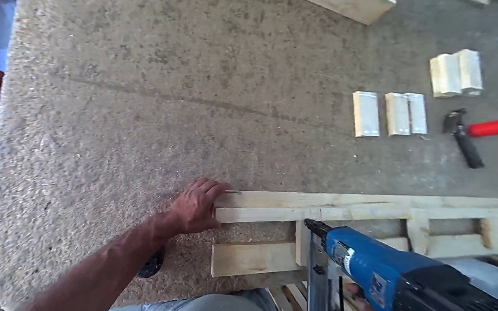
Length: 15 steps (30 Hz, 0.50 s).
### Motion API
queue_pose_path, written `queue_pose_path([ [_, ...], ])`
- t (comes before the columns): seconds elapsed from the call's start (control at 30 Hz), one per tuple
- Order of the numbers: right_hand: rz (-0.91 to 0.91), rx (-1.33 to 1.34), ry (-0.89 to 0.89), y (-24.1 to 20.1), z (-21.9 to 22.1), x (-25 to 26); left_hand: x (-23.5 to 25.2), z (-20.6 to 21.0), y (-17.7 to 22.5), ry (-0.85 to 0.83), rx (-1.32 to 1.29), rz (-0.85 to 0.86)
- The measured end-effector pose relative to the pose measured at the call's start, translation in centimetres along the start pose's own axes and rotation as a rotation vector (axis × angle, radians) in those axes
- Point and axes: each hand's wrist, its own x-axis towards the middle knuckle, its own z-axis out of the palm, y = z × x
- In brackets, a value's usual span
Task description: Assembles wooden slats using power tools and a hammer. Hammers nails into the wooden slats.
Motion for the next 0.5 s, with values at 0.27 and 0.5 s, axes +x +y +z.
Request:
queue_pose_path([
  [0.27, -0.073, -0.115, 0.151, 1.9, 2.3, -2.2, -0.3, 1.4, -0.7, 0.172, -0.026, 0.005],
  [0.5, 0.228, -0.437, -0.129, -6.1, 6.2, -3.6, -0.2, 1.3, -0.6, 0.173, -0.053, -0.017],
])
